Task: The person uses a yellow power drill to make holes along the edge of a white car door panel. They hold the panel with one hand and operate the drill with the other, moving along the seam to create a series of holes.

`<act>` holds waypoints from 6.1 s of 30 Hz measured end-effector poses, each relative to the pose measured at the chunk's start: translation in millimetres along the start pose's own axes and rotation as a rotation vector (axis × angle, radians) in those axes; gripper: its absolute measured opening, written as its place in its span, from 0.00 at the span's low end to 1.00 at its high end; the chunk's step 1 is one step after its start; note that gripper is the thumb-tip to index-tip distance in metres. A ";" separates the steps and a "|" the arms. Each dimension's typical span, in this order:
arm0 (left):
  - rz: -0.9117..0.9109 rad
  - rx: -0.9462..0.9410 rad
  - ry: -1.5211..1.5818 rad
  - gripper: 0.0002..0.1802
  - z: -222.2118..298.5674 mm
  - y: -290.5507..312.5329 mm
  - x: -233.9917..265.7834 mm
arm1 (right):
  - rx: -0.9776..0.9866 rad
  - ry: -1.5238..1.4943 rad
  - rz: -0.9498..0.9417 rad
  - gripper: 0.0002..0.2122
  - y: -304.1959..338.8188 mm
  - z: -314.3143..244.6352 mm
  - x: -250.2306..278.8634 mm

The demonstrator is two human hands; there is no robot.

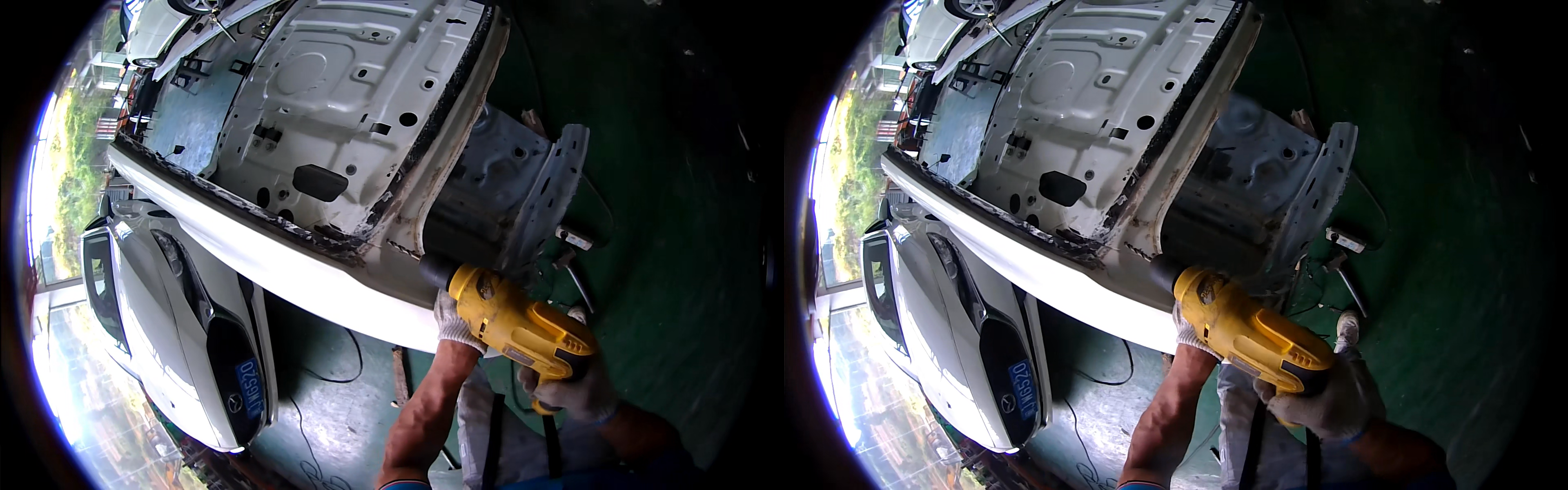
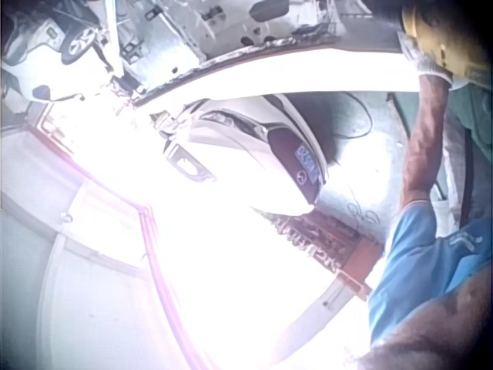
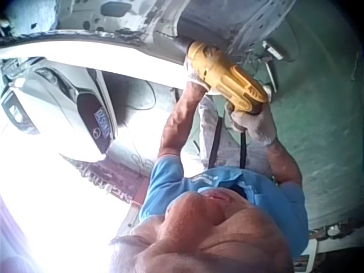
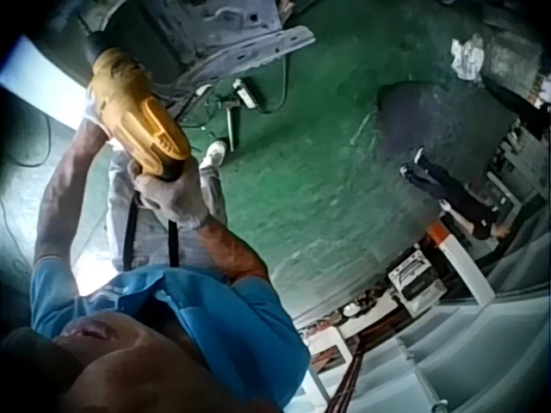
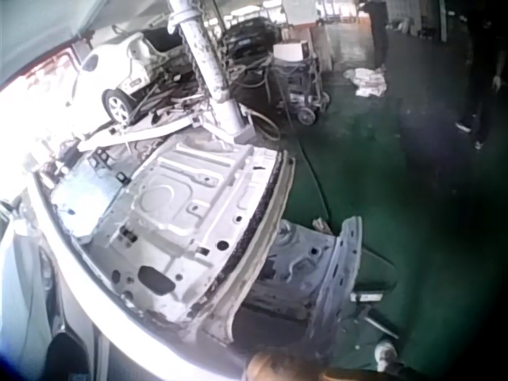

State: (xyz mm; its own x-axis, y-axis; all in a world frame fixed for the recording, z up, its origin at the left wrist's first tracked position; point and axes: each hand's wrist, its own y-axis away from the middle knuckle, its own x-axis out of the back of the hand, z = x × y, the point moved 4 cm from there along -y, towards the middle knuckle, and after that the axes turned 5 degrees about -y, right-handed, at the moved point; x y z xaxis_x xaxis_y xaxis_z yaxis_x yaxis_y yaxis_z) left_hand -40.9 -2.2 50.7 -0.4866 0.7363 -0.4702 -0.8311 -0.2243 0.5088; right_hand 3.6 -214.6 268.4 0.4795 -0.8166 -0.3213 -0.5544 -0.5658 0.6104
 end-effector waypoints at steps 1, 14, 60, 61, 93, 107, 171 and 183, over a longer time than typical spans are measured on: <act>0.019 -0.039 -0.030 0.20 3.6 -1.2 -3.9 | 0.139 0.151 -0.025 0.24 -4.4 -9.9 3.7; -0.066 -0.277 -1.476 0.15 60.0 3.3 -40.6 | 0.140 0.211 0.039 0.24 15.4 12.5 35.2; -0.065 -0.905 -1.939 0.19 60.0 10.2 -54.7 | 0.080 0.269 0.016 0.25 -0.8 29.3 25.7; -0.069 -0.910 -1.942 0.18 63.0 10.1 -56.9 | 0.104 0.301 0.025 0.25 -1.0 28.3 25.5; -0.038 -0.495 -1.216 0.19 55.9 14.7 -41.0 | 0.215 0.255 0.075 0.23 -7.4 34.5 23.3; -0.066 -0.472 -1.229 0.21 51.2 17.2 -40.3 | 0.221 0.284 0.095 0.24 -6.7 40.1 25.3; -0.153 -0.835 -1.848 0.19 77.7 21.3 -70.1 | 0.427 0.747 -0.006 0.24 -0.8 11.4 18.5; -0.148 -0.793 -1.783 0.17 71.9 18.0 -68.0 | 0.213 0.355 0.023 0.24 -9.6 -8.9 20.3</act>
State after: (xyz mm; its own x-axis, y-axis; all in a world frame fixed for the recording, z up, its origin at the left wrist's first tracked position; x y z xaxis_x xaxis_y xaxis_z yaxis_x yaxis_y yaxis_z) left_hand -3.4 -10.5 143.6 -0.0520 0.3570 0.9327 -0.9936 0.0751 -0.0841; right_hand 24.7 -224.7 262.5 0.6497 -0.7600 -0.0168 -0.6780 -0.5893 0.4395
